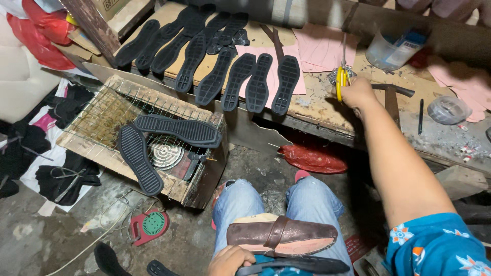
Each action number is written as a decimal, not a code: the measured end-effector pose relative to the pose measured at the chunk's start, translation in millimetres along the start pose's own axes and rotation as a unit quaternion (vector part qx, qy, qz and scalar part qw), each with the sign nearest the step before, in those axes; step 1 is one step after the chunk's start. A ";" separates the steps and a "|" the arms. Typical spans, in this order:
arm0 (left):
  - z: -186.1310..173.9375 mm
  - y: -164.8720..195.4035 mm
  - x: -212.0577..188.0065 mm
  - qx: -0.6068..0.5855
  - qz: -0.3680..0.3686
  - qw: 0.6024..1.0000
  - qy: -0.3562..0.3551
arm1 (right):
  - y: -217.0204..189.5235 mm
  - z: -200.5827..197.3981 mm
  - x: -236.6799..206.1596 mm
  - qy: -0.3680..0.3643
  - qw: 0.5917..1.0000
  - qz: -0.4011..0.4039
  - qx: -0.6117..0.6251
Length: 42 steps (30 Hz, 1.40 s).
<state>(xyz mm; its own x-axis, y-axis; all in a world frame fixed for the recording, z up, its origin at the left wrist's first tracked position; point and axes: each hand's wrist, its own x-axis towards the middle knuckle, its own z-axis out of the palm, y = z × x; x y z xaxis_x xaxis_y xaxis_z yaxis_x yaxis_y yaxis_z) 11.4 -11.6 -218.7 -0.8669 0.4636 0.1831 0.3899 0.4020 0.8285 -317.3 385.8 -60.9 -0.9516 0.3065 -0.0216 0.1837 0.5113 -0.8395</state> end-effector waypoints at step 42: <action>-118.2 187.0 -23.0 -0.638 -0.065 0.739 0.205 | 38.5 59.4 -366.1 -0.387 0.897 -0.074 0.198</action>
<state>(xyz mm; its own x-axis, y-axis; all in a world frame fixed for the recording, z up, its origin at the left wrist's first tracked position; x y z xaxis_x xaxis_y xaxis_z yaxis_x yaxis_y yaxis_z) 67.6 -40.4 -5.4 -0.9946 0.1026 -0.0139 -0.0884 -0.7715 0.6301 23.6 245.6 -117.6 -0.8723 -0.4698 -0.1356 0.0850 0.1274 -0.9882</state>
